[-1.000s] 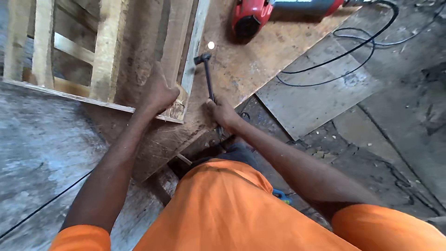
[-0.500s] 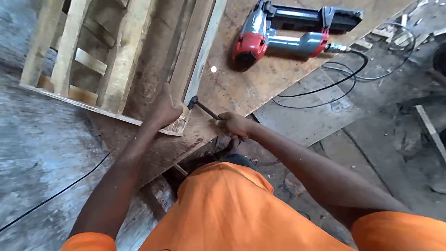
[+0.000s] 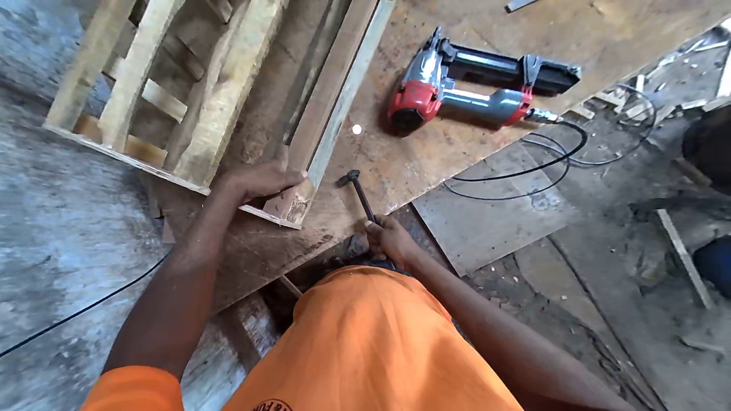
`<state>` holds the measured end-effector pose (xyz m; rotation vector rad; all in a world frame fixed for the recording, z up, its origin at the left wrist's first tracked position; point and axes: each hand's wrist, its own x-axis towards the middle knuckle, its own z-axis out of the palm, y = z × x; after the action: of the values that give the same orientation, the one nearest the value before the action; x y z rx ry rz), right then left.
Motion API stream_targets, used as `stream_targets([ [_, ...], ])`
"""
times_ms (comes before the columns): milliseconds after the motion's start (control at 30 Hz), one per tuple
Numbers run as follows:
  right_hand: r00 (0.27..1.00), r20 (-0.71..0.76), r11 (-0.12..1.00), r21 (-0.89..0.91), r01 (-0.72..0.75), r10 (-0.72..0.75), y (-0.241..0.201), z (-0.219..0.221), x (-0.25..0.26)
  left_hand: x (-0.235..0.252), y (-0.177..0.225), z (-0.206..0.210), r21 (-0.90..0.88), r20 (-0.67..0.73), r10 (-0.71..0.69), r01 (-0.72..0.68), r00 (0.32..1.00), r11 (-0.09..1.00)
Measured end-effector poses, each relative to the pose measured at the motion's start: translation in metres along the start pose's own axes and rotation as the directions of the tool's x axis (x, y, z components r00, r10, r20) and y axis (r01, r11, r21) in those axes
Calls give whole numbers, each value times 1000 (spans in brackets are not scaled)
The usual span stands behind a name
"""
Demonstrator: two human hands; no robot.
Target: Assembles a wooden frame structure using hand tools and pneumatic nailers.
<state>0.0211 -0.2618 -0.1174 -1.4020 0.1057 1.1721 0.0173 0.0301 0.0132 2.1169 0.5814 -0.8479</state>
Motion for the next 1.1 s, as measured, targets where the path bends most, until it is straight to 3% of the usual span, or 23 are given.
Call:
stream_targets([
  [100, 999, -36, 999, -33, 38, -40, 2, -4, -1, -2, 6, 2, 27, -10, -39, 40, 999, 999],
  [200, 987, -71, 973, -195, 126, -142, 3, -12, 6, 1, 4, 6, 39, -57, -26, 29, 998, 999],
  [367, 930, -160, 791, -585, 179, -329, -14, -26, 24, 7, 8, 23, 207, -214, -18, 64, 977, 976],
  [500, 919, -172, 666, -737, 119, -355, -49, -38, 41, 5, 18, 38, 237, -368, -48, 144, 928, 961],
  [600, 927, -157, 574, -816, 73, -341, -81, -51, 66, 7, 24, 36, 183, -379, -85, 165, 921, 969],
  [667, 942, -105, 455, -889, 56, -320, -97, -61, 76, 5, 22, 41, 124, -398, -92, 153, 913, 981],
  [733, 926, 34, 268, -953, 144, -375, -116, -81, 81, 4, 23, 45, 85, -455, -110, 166, 884, 982],
  [833, 781, 310, 18, -925, 380, -542, -161, -133, 82, 6, 27, 38, 85, -468, -167, 232, 868, 969],
  [900, 763, 301, -9, -933, 361, -572, -193, -172, 79, 6, 27, 41, 77, -473, -143, 202, 869, 976],
  [967, 806, 192, 20, -970, 244, -560, -216, -204, 88, 7, 15, 43, 62, -516, -66, 114, 854, 992],
  [1100, 949, 74, -35, -997, 66, -307, -221, -256, 129, 4, -4, 49, -273, -604, 28, -240, 797, 932],
])
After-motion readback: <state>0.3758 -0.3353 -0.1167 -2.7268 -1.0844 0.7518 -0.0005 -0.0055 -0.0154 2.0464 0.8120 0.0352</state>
